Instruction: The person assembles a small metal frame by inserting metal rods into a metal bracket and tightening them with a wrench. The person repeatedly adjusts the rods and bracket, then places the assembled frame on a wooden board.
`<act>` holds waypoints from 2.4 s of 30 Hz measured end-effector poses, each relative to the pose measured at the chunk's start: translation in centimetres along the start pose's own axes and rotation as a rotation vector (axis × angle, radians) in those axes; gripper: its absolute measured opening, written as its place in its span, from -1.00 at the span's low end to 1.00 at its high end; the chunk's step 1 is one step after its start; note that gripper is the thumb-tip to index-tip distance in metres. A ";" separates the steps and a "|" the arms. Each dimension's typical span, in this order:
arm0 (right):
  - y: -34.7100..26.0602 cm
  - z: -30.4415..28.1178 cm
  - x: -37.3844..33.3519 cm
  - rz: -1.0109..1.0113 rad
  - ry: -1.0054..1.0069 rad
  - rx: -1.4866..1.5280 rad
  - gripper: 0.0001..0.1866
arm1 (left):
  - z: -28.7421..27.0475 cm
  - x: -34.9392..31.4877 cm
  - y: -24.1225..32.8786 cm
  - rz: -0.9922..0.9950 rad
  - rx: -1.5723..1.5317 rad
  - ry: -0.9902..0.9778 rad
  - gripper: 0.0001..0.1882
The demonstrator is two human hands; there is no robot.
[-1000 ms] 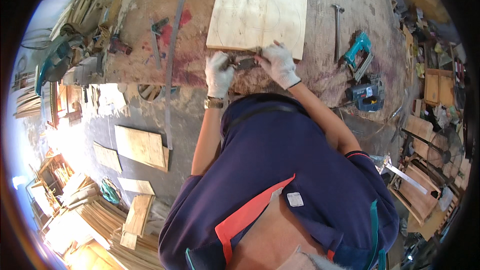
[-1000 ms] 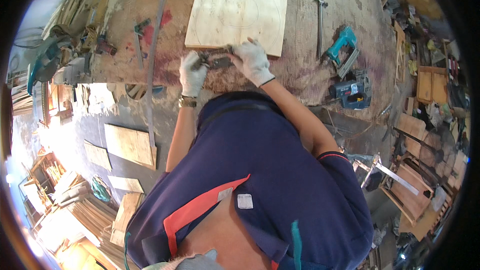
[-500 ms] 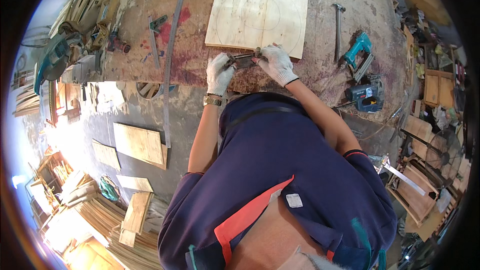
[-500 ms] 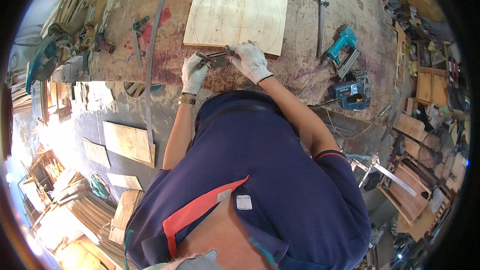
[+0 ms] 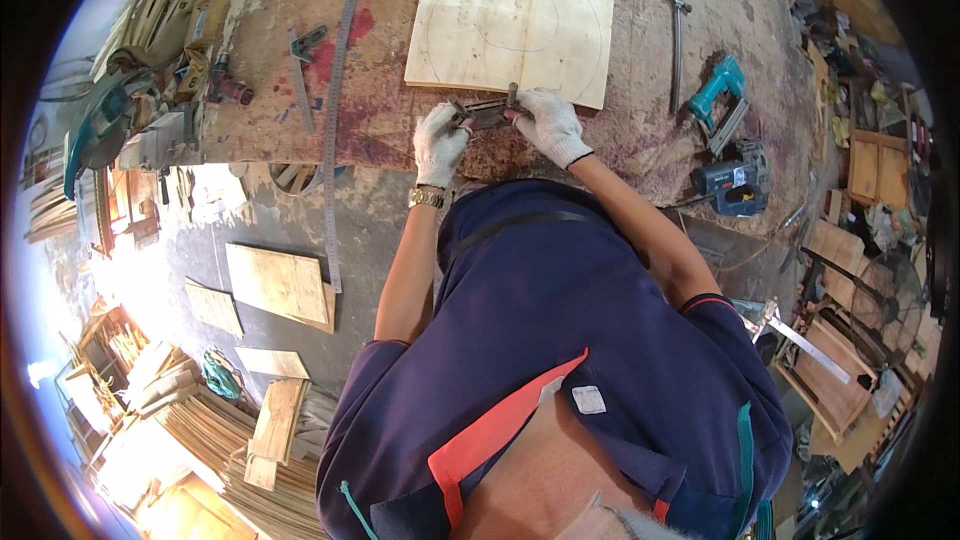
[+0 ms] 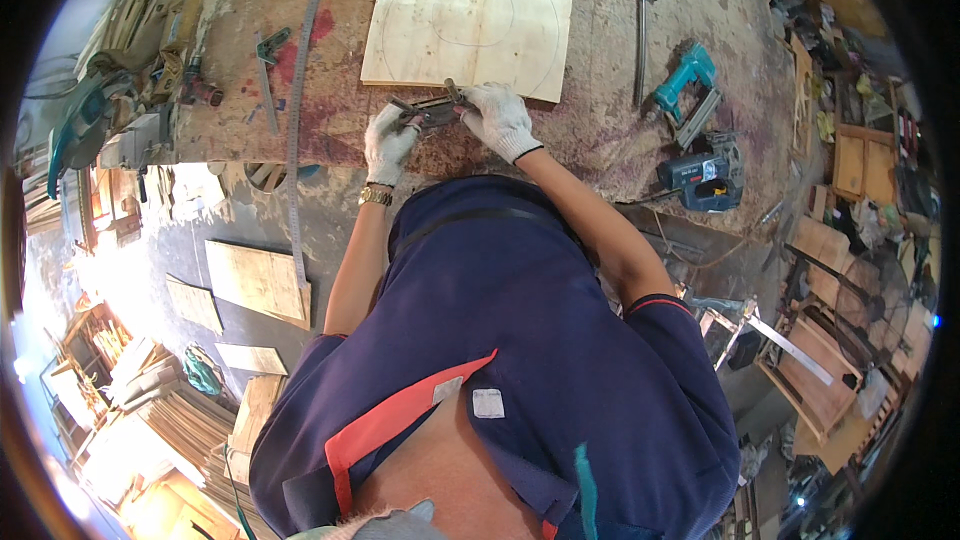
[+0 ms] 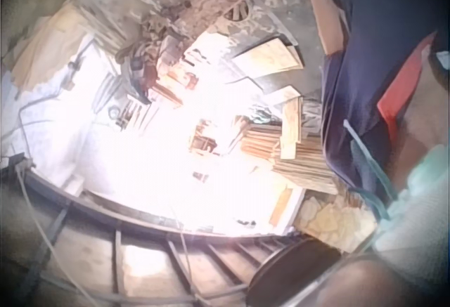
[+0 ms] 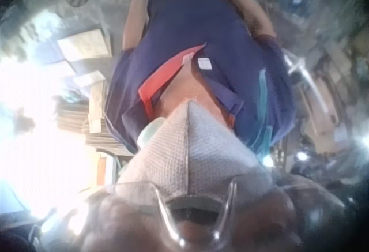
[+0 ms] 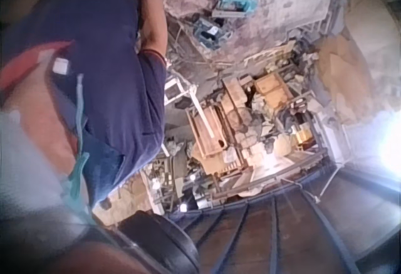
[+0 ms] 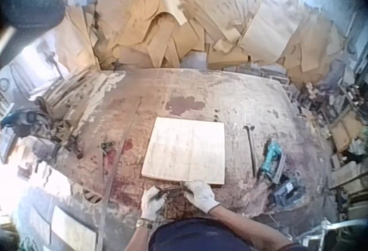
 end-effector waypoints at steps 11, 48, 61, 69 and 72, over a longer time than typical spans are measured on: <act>0.0 0.7 0.7 -0.071 -0.033 -0.109 -0.72 | 2.1 0.5 -2.3 -0.028 0.200 -0.160 -0.81; -17.3 -15.7 -3.2 -0.198 -0.015 0.601 -0.53 | -13.6 -0.1 19.2 0.566 0.101 0.463 -0.60; -12.9 -17.9 1.3 -0.302 -0.336 0.497 -0.63 | -13.5 3.7 14.1 -0.015 -0.601 0.058 -0.68; -13.3 -17.8 4.1 -0.370 -0.265 0.362 -0.71 | -11.9 4.5 11.0 -0.078 -0.538 -0.043 -0.75; -12.6 -17.0 4.2 -0.361 -0.265 0.441 -0.71 | -11.8 4.4 10.9 -0.081 -0.447 -0.030 -0.78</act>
Point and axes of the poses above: each hand's wrist, its own x-axis towards the middle knuckle, its own z-axis out of the palm, y = z × x, the point moved 5 cm from there along x, towards the middle knuckle, and after that the axes turned 2 degrees about x, right-handed, at the moved point
